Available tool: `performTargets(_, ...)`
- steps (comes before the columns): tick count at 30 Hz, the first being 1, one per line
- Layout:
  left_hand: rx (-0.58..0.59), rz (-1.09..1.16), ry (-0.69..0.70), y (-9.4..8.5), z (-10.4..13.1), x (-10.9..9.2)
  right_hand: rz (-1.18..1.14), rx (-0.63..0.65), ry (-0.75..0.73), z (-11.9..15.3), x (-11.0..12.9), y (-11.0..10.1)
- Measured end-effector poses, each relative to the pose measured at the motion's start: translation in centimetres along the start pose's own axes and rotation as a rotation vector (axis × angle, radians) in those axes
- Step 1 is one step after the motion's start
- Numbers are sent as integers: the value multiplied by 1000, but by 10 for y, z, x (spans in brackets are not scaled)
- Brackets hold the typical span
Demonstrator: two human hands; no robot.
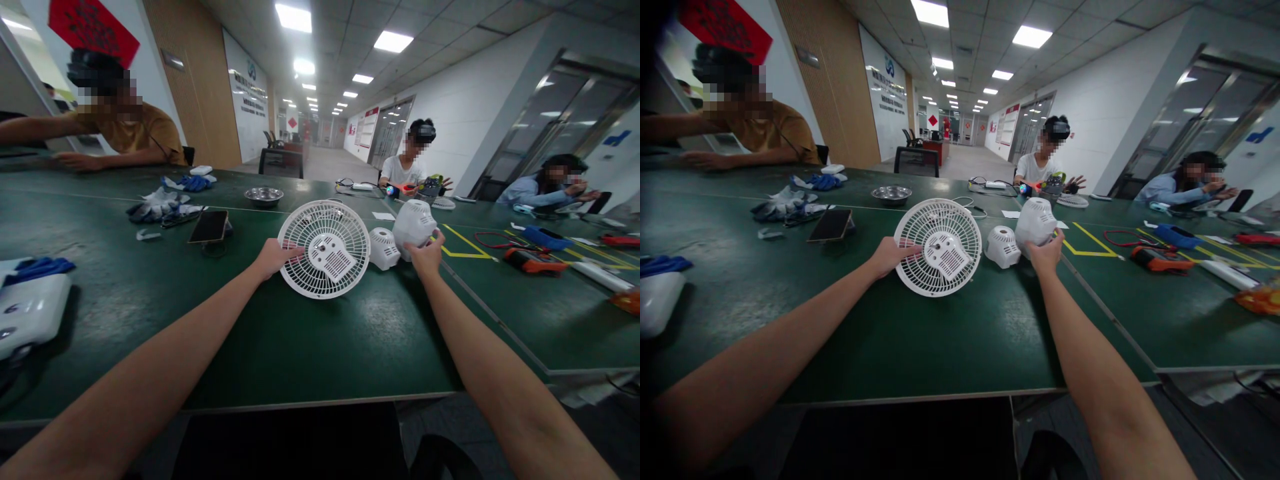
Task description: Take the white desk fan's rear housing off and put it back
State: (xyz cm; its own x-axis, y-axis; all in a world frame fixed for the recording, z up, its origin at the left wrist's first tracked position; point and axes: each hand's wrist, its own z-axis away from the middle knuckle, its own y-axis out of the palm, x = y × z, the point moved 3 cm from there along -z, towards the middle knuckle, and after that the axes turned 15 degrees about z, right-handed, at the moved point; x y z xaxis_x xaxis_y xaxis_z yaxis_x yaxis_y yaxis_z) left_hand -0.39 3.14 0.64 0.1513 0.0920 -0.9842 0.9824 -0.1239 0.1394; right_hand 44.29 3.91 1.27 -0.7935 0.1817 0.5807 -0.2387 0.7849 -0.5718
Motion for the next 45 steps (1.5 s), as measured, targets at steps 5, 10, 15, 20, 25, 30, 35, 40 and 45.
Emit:
performTargets(5, -2, 27, -9, 0, 0, 1, 32, 87, 139, -2, -15, 11)
performTargets(10, 2, 12, -10, -1, 1, 0, 97, 120, 104, -2, -11, 9)
performTargets(15, 1, 17, -21, 0, 1, -1, 156, 124, 68, 0, -5, 5)
performTargets(20, -18, 30, -35, 2, 3, -2, 230, 141, 66, 2, -2, 3)
performTargets(25, -24, 46, -22, 2, 2, -1, 281, 158, 100, 0, -3, 2)
performTargets(30, -10, 59, -36, 2, 2, -1, 276, 159, 101, 0, -5, 3)
performTargets(35, 7, 50, -39, 0, 1, 0, 201, 60, 104, 1, -4, 2)
performTargets(40, 15, 42, -39, 0, 1, 0, 119, -98, 96, 3, 17, -14)
performTargets(45, -6, 19, -44, 1, 4, -3, -13, -175, -5, 13, 52, -35)
